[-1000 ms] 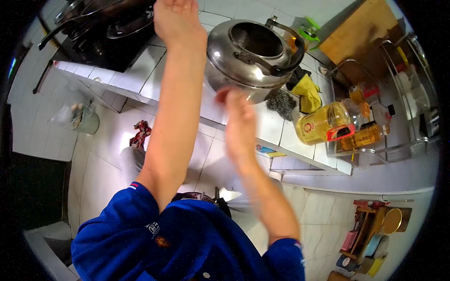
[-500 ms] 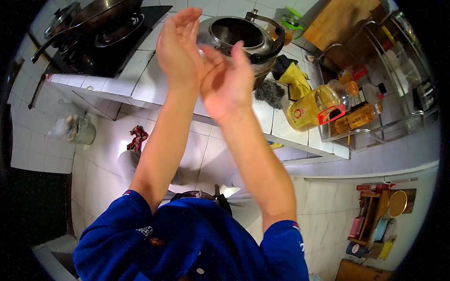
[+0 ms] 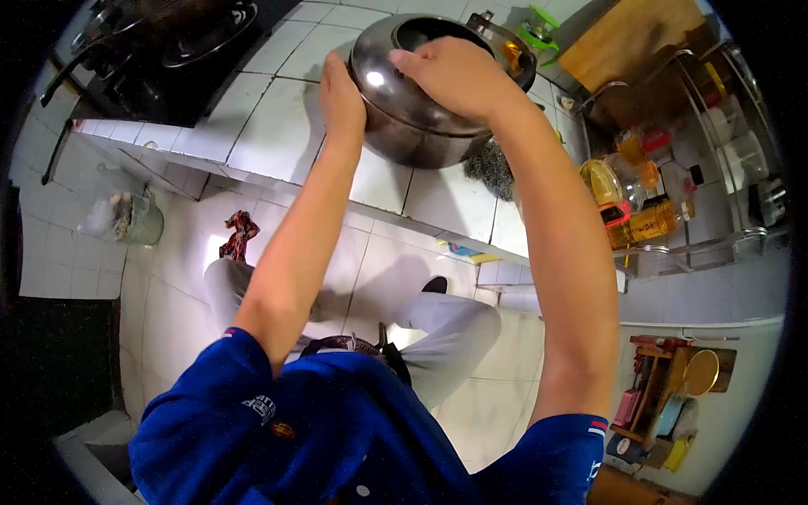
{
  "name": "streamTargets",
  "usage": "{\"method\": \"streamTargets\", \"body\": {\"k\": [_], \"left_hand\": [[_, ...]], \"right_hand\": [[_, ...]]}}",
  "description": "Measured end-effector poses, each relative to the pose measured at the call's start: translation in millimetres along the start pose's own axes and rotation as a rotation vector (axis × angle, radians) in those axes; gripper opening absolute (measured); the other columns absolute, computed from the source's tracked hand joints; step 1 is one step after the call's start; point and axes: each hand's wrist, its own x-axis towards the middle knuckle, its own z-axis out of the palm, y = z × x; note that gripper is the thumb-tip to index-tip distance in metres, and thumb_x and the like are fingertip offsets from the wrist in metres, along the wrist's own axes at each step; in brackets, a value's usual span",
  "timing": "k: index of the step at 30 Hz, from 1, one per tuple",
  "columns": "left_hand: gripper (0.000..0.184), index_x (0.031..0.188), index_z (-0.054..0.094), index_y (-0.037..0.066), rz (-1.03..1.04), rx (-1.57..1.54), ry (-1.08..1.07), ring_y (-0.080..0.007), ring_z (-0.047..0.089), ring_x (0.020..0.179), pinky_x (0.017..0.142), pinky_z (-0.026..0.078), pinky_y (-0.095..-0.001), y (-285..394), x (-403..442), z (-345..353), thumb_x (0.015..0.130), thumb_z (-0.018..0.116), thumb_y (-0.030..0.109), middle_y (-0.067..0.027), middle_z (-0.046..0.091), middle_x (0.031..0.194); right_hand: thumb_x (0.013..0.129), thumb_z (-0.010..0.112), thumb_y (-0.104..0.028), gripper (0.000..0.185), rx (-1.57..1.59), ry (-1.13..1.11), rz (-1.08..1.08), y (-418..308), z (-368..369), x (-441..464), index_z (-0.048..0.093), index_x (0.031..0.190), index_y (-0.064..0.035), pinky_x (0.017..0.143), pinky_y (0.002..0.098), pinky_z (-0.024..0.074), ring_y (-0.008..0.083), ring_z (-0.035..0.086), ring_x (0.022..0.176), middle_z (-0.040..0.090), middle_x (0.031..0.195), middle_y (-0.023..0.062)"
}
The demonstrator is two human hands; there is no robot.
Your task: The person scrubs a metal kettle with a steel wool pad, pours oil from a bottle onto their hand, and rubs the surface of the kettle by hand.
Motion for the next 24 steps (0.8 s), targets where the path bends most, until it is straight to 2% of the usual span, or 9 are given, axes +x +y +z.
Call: {"method": "streamTargets", "body": {"k": [1, 2, 5, 9, 10, 13, 15, 20, 24], "left_hand": [[0.052, 0.136, 0.048, -0.003, -0.332, -0.255, -0.078, -0.0369, 0.046, 0.128, 0.11, 0.031, -0.0433, 4, 4, -4, 0.099, 0.046, 0.034, -0.0273, 0.051, 0.135], [0.051, 0.134, 0.05, -0.004, -0.06, -0.157, 0.023, -0.0378, 0.045, 0.128, 0.11, 0.032, -0.044, 0, -7, 7, 0.1, 0.046, 0.034, -0.0275, 0.05, 0.135], [0.049, 0.129, 0.054, -0.005, 0.511, 0.539, 0.429, -0.0381, 0.046, 0.127, 0.108, 0.034, -0.0438, -6, -62, 49, 0.101, 0.045, 0.034, -0.0258, 0.052, 0.135], [0.049, 0.132, 0.053, -0.004, 0.5, 0.529, 0.347, -0.0394, 0.044, 0.13, 0.11, 0.032, -0.0442, -5, -43, 34, 0.102, 0.045, 0.034, -0.0251, 0.05, 0.138], [0.05, 0.135, 0.049, -0.004, 0.449, 0.372, 0.154, -0.04, 0.041, 0.132, 0.111, 0.029, -0.0446, -8, -21, 20, 0.102, 0.044, 0.033, -0.0255, 0.047, 0.141], [0.051, 0.14, 0.044, -0.002, 0.149, 0.198, -0.087, -0.0406, 0.038, 0.135, 0.113, 0.027, -0.0449, -4, 16, -5, 0.102, 0.043, 0.032, -0.0259, 0.043, 0.144], [0.05, 0.141, 0.043, -0.002, -0.083, 0.165, -0.144, -0.0405, 0.037, 0.136, 0.113, 0.027, -0.0447, -7, 16, 1, 0.103, 0.043, 0.031, -0.0259, 0.043, 0.145], [0.046, 0.133, 0.052, -0.003, 0.477, 0.579, 0.441, -0.0385, 0.049, 0.125, 0.105, 0.037, -0.0435, -18, -57, 48, 0.103, 0.038, 0.03, -0.0215, 0.052, 0.137], [0.045, 0.132, 0.052, -0.003, 0.324, 0.112, 0.046, -0.0385, 0.051, 0.121, 0.103, 0.038, -0.0429, -30, 4, 18, 0.103, 0.039, 0.028, -0.0221, 0.054, 0.134]], "right_hand": [[0.089, 0.057, -0.049, 0.054, -0.017, -0.05, 0.007, -1, -1, 3, 0.069, 0.094, 0.0028, 0.081, 0.0449, 0.049, 0.0419, 0.063, 0.093, 0.067, 0.09, 0.0249], [0.087, 0.062, -0.043, 0.049, -0.026, 0.112, -0.184, 6, 12, 9, 0.062, 0.084, 0.0062, 0.065, 0.0384, 0.0439, 0.0284, 0.055, 0.065, 0.058, 0.069, 0.0177], [0.086, 0.064, -0.042, 0.049, -0.052, 0.191, -0.188, 5, 23, 26, 0.062, 0.084, 0.0065, 0.065, 0.0401, 0.0436, 0.0297, 0.056, 0.066, 0.058, 0.07, 0.0195], [0.088, 0.062, -0.046, 0.057, 0.086, -0.13, -0.05, -8, 0, 25, 0.063, 0.107, 0.0076, 0.082, 0.0406, 0.047, 0.0307, 0.065, 0.095, 0.067, 0.102, 0.0253], [0.088, 0.062, -0.05, 0.072, -0.05, -0.084, -0.103, -17, -10, 9, 0.053, 0.131, 0.0072, 0.098, 0.0374, 0.0441, 0.033, 0.059, 0.117, 0.059, 0.128, 0.0264], [0.086, 0.063, -0.053, 0.085, -0.088, -0.127, -0.136, 12, -15, -4, 0.042, 0.142, 0.0083, 0.108, 0.0356, 0.0382, 0.0358, 0.051, 0.129, 0.052, 0.138, 0.0266], [0.085, 0.062, -0.053, 0.068, -0.096, 0.203, -0.402, 37, 12, 3, 0.059, 0.115, 0.0071, 0.088, 0.0439, 0.0474, 0.0415, 0.063, 0.1, 0.064, 0.108, 0.0292], [0.089, 0.057, -0.05, 0.058, -0.152, 0.185, -0.347, 19, 17, 5, 0.058, 0.104, 0.0063, 0.083, 0.0474, 0.0478, 0.0445, 0.062, 0.093, 0.065, 0.093, 0.0279], [0.09, 0.056, -0.054, 0.068, -0.181, 0.128, -0.225, 9, 18, 11, 0.053, 0.117, 0.0091, 0.088, 0.0436, 0.0471, 0.0431, 0.061, 0.1, 0.063, 0.102, 0.0304]]}}
